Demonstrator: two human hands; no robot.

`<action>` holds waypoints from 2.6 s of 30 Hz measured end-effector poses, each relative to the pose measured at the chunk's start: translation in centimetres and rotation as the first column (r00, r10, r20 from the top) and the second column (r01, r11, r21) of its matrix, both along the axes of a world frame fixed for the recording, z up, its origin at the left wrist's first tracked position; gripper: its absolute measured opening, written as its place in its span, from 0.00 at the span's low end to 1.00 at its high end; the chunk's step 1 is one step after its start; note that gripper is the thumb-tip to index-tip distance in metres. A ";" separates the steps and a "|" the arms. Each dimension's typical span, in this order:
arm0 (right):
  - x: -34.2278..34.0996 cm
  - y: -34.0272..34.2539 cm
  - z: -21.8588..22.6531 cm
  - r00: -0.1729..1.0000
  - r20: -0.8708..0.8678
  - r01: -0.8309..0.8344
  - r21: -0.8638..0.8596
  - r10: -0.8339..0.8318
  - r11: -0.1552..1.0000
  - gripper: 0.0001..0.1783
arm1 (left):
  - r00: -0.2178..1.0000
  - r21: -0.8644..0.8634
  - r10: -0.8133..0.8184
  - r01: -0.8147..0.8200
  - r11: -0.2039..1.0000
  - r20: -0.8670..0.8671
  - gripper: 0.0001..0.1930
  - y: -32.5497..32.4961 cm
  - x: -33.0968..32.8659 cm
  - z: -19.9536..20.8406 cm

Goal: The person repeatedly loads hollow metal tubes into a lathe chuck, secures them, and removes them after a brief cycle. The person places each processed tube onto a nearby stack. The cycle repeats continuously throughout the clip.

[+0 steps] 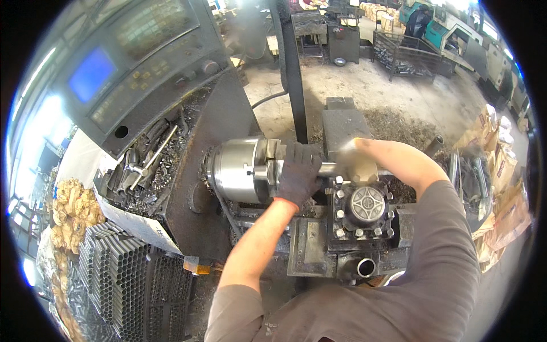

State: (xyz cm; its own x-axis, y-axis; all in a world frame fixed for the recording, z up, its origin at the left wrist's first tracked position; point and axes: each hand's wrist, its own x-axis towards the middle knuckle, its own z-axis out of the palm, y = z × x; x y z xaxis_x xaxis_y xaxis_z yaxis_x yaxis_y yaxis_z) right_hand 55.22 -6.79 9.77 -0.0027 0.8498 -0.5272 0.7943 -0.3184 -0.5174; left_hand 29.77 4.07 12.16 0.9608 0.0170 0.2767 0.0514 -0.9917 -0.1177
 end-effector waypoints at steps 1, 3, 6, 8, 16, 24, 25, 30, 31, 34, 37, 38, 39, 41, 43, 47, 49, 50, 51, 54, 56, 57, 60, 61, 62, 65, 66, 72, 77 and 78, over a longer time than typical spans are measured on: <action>0.2 0.2 -0.5 1.000 -0.003 0.015 -0.023 -0.015 1.000 0.18 | 0.998 -0.006 0.020 -0.020 1.000 0.062 0.38 -0.1 0.0 -0.7; -0.2 0.8 -1.2 1.000 0.018 0.013 -0.022 -0.013 1.000 0.17 | 0.992 0.005 0.053 -0.054 0.999 0.118 0.36 -0.2 0.0 -2.1; -2.2 0.7 -1.3 0.990 0.141 0.021 -0.010 -0.019 1.000 0.16 | 0.931 -0.019 -0.022 0.031 0.999 0.364 0.34 0.0 0.2 -3.5; -3.5 -1.1 -0.1 0.983 0.186 0.000 0.019 -0.004 1.000 0.15 | 0.945 0.067 -0.029 0.008 0.998 0.326 0.32 0.2 0.3 -3.9; -12.4 -30.4 6.1 0.475 -0.053 0.567 0.782 -0.878 0.259 0.25 | 0.960 0.045 -0.140 0.133 0.990 0.241 0.44 0.2 -1.1 -2.5; -37.9 -53.2 -12.2 -0.568 0.130 0.815 -0.049 -0.813 -0.577 0.21 | 0.940 0.267 0.213 -0.285 0.921 0.266 0.48 7.0 -11.2 1.2; -38.9 -53.9 -13.3 -0.543 0.231 0.834 0.044 -0.807 -0.549 0.22 | 0.930 0.332 0.289 -0.352 0.875 0.226 0.48 8.4 -10.9 1.7; -35.2 -49.8 -6.6 -0.068 0.032 0.941 0.334 -0.997 -0.053 0.20 | 0.962 0.290 0.180 -0.235 0.928 0.204 0.48 11.6 -9.2 2.7; -34.3 -46.7 -4.1 0.106 -0.203 0.877 0.480 -0.973 -0.005 0.20 | 0.963 0.288 0.199 -0.245 0.926 0.180 0.49 11.7 -9.0 3.1; -34.5 -36.5 3.7 0.669 -0.288 0.678 0.613 -0.685 0.405 0.37 | 0.965 0.174 0.258 -0.246 0.954 -0.054 0.51 12.0 -7.4 5.8; -34.8 -26.2 5.2 0.839 0.026 0.340 0.753 -0.543 0.563 0.34 | 0.901 0.083 0.269 -0.256 0.963 -0.341 0.50 12.8 -4.3 9.4; -34.8 -24.0 5.7 0.814 0.155 0.295 0.720 -0.560 0.628 0.26 | 0.881 0.014 0.235 -0.252 0.968 -0.411 0.47 13.0 -3.6 10.5; -34.3 -23.1 6.4 0.848 0.023 0.343 0.739 -0.530 0.580 0.23 | 0.906 -0.024 0.218 -0.244 0.970 -0.363 0.47 12.9 -3.5 10.7; -33.1 -22.5 8.8 0.847 -0.150 0.474 0.647 -0.511 0.597 0.20 | 0.956 0.002 0.278 -0.279 0.960 -0.095 0.47 11.8 -4.9 9.8; -30.4 -23.7 12.6 0.877 -0.312 0.457 0.776 -0.366 0.435 0.20 | 0.891 0.123 0.214 -0.283 0.951 0.400 0.41 9.1 -9.8 6.2; -19.8 -20.4 18.2 0.938 0.242 -0.023 0.759 -0.249 0.650 0.14 | 0.908 -0.639 0.231 0.050 0.768 0.349 0.20 2.5 -20.9 -5.3; -14.7 -15.7 17.2 0.761 0.537 -0.055 0.614 -0.365 0.788 0.16 | 0.889 -0.974 0.454 -0.053 0.221 0.055 0.18 0.6 -25.1 -10.5; -12.7 -12.9 15.7 0.635 0.652 0.117 0.449 -0.415 0.886 0.15 | 0.845 -0.968 0.512 -0.027 -0.248 -0.154 0.19 0.2 -27.1 -12.5; -11.4 -11.1 13.6 0.535 0.730 0.177 0.395 -0.425 0.901 0.13 | 0.697 -0.885 0.680 0.141 -0.444 -0.230 0.19 0.5 -29.1 -14.0; -7.8 -8.7 8.2 0.714 0.662 0.139 0.183 -0.227 0.973 0.10 | 0.347 -0.855 0.905 0.363 -0.370 -0.245 0.24 2.6 -35.3 -16.4; -6.2 -9.4 5.6 0.865 0.475 0.039 0.257 -0.162 0.966 0.13 | 0.228 -0.771 0.937 0.535 -0.346 -0.263 0.23 4.8 -38.8 -16.7; -5.9 -9.5 4.6 0.918 0.358 0.103 0.197 -0.170 0.975 0.15 | 0.119 -0.705 0.933 0.624 -0.336 -0.340 0.22 5.4 -40.6 -16.6; -5.6 -8.2 3.7 0.948 0.221 0.190 0.183 -0.229 0.965 0.18 | 0.231 -0.656 0.908 0.632 -0.413 -0.349 0.19 8.0 -44.0 -16.1; -6.0 -7.0 3.6 0.957 0.179 0.196 0.183 -0.228 0.963 0.19 | 0.382 -0.644 0.859 0.571 -0.509 -0.341 0.16 8.6 -44.9 -16.1; -6.5 -4.6 3.6 0.972 0.182 0.114 0.175 -0.146 0.978 0.22 | 0.407 -0.645 0.837 0.537 -0.543 -0.366 0.15 9.2 -45.7 -16.1; -8.5 1.7 4.3 0.903 -0.310 0.345 0.103 -0.299 0.933 0.22 | 0.355 -0.743 0.847 0.417 -0.523 -0.397 0.12 10.5 -46.9 -17.5; -8.9 3.1 4.7 0.900 -0.312 0.341 0.071 -0.304 0.937 0.22 | 0.367 -0.829 0.875 0.342 -0.442 -0.315 0.12 10.6 -47.2 -17.9; -12.4 -1.6 9.1 0.933 0.105 0.294 0.328 -0.344 0.898 0.34 | 0.247 -0.974 0.969 0.216 -0.073 -0.018 0.21 8.0 -45.4 -17.3; -20.2 -13.9 14.5 0.742 -0.167 0.577 0.652 -0.649 0.491 0.29 | 0.188 -0.651 0.872 -0.599 0.467 0.453 0.27 5.0 -41.5 -7.4; -22.5 -16.0 14.5 0.691 -0.242 0.601 0.716 -0.681 0.355 0.25 | 0.306 -0.454 0.723 -0.611 0.648 0.620 0.28 5.3 -39.8 -5.0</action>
